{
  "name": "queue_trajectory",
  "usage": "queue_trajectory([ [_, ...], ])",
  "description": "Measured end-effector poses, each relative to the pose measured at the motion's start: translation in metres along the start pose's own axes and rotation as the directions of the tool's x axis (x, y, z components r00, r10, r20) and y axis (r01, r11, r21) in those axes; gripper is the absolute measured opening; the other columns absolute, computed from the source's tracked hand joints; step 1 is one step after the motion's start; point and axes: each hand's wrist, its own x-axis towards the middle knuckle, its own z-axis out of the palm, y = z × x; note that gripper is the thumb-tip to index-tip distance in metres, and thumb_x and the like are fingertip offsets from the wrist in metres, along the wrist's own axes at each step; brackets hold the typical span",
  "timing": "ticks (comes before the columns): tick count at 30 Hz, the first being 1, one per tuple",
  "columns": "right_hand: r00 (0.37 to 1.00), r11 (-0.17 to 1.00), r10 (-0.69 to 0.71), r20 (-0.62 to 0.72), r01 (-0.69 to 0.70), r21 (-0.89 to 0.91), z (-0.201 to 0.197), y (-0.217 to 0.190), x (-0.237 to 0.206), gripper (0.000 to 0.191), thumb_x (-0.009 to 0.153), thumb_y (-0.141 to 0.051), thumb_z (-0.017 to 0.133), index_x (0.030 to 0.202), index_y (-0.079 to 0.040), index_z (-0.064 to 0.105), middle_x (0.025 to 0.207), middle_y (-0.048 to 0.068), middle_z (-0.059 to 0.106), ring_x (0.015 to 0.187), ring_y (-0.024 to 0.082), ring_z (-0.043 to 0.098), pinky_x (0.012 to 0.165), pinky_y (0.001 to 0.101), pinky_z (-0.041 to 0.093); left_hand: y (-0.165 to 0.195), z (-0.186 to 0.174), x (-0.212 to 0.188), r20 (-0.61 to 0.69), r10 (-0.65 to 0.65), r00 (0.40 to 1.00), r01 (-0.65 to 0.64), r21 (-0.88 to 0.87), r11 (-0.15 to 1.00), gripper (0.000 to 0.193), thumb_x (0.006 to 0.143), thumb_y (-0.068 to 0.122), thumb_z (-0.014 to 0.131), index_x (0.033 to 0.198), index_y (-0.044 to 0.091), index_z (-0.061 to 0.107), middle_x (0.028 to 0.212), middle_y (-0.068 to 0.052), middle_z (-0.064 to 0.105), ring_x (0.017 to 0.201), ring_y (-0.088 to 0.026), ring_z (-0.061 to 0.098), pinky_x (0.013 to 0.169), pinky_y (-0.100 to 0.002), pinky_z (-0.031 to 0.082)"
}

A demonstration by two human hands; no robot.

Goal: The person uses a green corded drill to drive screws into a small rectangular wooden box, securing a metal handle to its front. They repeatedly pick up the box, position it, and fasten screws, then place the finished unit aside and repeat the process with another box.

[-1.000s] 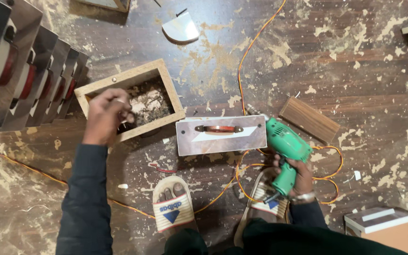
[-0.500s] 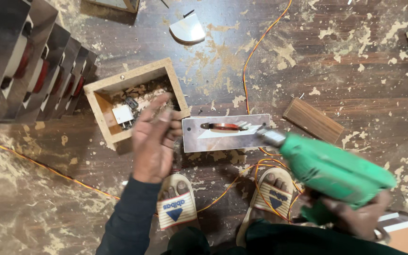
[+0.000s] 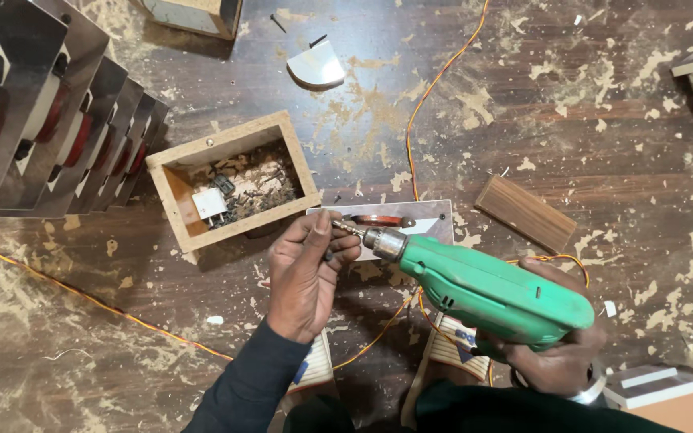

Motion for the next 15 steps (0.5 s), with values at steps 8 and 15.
queue_trajectory([
  [8,0.966,0.844,0.258,0.01,-0.231,0.484,-0.008,0.006,-0.001,0.074,0.077,-0.007,0.08,0.142,0.01,0.05,0.117,0.028,0.068,0.091,0.035,0.074,0.072,0.0493,0.066,0.026,0.001,0.011,0.206,-0.041,0.978,-0.068,0.494,0.867,0.028,0.093,0.025,0.069,0.109,0.002,0.075,0.093,-0.011,0.079,0.073,-0.017,0.076,0.066,-0.032,0.066],
  [15,0.907,0.703,0.421,-0.027,-0.308,0.641,-0.037,0.0,-0.017,0.059,0.087,0.004,0.074,0.138,0.014,0.045,0.1,0.033,0.069,0.079,0.038,0.073,0.07,0.0514,0.064,0.04,-0.01,0.021,0.568,0.256,0.782,-0.56,0.821,-0.111,0.03,0.088,0.018,0.079,0.116,0.007,0.077,0.086,-0.009,0.073,0.065,-0.016,0.065,0.061,-0.034,0.058],
])
